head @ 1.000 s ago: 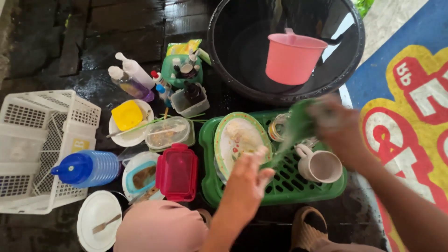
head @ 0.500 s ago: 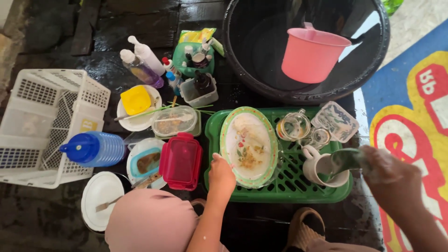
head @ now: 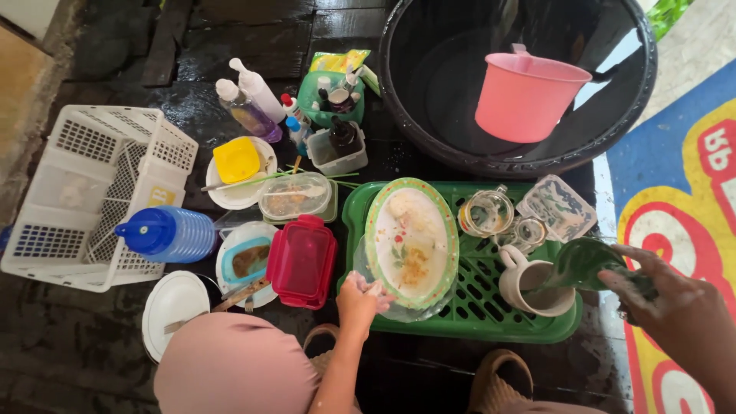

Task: Washing dishes and food containers by hand using a sponge and rinsing them with water from a basin.

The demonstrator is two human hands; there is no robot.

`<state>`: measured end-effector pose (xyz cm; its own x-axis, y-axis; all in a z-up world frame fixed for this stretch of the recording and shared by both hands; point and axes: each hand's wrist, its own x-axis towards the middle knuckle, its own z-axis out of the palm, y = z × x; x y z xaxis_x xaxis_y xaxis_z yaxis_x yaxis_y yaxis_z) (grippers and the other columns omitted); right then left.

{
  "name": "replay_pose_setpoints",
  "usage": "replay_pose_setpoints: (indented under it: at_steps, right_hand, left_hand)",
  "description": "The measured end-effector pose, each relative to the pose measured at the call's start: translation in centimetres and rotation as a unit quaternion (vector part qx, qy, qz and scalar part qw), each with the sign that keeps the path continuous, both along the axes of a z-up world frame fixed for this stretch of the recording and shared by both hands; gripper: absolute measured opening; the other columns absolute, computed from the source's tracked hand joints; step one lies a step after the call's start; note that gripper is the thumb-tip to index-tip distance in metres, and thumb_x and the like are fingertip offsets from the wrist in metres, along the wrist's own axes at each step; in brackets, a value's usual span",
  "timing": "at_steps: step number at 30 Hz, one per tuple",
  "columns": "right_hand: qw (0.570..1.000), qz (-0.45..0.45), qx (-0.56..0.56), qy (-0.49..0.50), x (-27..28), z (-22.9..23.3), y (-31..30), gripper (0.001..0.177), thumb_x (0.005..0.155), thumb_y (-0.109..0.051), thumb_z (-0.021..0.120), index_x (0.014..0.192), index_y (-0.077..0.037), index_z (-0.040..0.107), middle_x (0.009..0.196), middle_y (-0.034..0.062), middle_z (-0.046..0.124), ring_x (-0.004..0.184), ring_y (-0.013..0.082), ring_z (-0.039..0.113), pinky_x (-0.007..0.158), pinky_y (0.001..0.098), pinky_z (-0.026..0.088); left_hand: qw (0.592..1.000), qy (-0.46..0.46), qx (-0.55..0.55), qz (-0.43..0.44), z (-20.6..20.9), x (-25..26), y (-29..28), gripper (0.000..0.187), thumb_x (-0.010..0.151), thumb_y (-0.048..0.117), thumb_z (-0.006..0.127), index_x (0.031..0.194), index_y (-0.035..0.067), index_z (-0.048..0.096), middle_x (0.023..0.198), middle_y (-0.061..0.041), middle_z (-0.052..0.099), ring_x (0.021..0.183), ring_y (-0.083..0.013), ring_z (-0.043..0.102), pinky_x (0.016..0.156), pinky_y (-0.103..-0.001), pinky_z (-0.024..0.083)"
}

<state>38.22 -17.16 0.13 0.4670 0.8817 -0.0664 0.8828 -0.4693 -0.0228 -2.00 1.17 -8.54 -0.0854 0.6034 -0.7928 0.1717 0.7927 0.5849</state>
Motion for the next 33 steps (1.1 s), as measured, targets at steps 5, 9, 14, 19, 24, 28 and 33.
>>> replay_pose_setpoints:
  at_steps: [5,9,14,19,24,28,33]
  right_hand:
    - [0.998,-0.014,-0.056,0.037,-0.6,2.2,1.6,0.061,0.089,-0.055,0.057,0.145,-0.032,0.058,0.07,-0.0067,0.084,0.055,0.0093,0.081,0.048,0.023,0.058]
    - [0.958,-0.106,0.077,0.257,-0.7,3.1,1.9,0.058,0.095,-0.02,0.071,0.152,-0.01,0.061,0.09,0.0261,0.078,0.064,0.0345,0.077,0.063,0.0423,0.064]
    - [0.921,-0.072,0.192,0.33,-0.5,3.9,1.9,0.072,0.075,-0.005,0.08,0.142,0.003,0.055,0.119,0.0331,0.061,0.099,0.0463,0.064,0.084,0.054,0.055]
    - [0.842,-0.067,0.212,0.491,-1.2,4.6,2.4,0.068,0.076,0.018,0.068,0.138,0.006,0.042,0.061,0.0368,0.055,0.033,0.0387,0.047,0.034,0.0494,0.044]
    - [0.898,0.002,0.131,0.421,-6.3,5.9,7.9,0.021,0.096,-0.012,0.06,0.106,-0.002,0.076,0.087,0.0158,0.083,0.058,0.0246,0.08,0.038,0.0288,0.065]
    - [0.872,-0.018,0.159,0.463,-11.3,2.5,12.9,0.03,0.095,-0.021,0.062,0.077,-0.005,0.081,0.06,0.0081,0.074,0.046,0.0191,0.065,0.047,0.0311,0.048]
    - [0.73,0.092,-0.024,0.677,-21.2,10.2,19.8,0.104,0.089,-0.039,0.054,0.154,-0.036,-0.027,0.165,0.0166,-0.018,0.081,0.0478,0.08,0.055,0.0438,0.073]
  left_hand:
    - [0.992,-0.089,0.083,0.022,-1.0,-1.2,-1.1,0.01,0.102,0.002,0.049,0.1,0.008,0.04,0.114,-0.021,0.077,0.079,-0.0285,0.08,0.052,-0.036,0.064]
    - [0.991,0.008,0.12,-0.059,5.5,-1.3,0.0,0.024,0.098,0.004,0.049,0.122,0.0,0.05,0.112,-0.016,0.068,0.098,-0.0208,0.08,0.056,-0.032,0.069]
    - [0.98,0.07,0.126,-0.136,11.4,-0.1,1.5,0.028,0.097,-0.003,0.044,0.119,0.014,0.038,0.113,-0.012,0.06,0.098,-0.0197,0.078,0.06,-0.031,0.071]
    - [0.923,0.201,0.171,-0.279,15.1,1.8,1.4,0.076,0.092,-0.014,0.051,0.157,0.022,0.035,0.116,-0.012,0.057,0.09,-0.0162,0.06,0.079,-0.027,0.059]
    - [0.908,0.124,0.297,-0.269,14.9,1.5,1.0,0.076,0.092,-0.008,0.047,0.16,0.021,0.033,0.123,-0.021,0.069,0.102,-0.0279,0.072,0.092,-0.035,0.053]
    - [0.955,-0.199,0.186,-0.116,11.1,1.0,0.6,0.077,0.095,-0.006,0.039,0.16,0.031,0.022,0.138,-0.018,0.057,0.11,-0.0222,0.07,0.063,-0.04,0.069]
    - [0.897,-0.423,0.105,-0.077,10.1,3.1,-1.1,0.084,0.094,0.025,0.06,0.162,0.047,0.015,0.137,-0.008,0.06,0.125,-0.0271,0.064,0.083,-0.046,0.061]
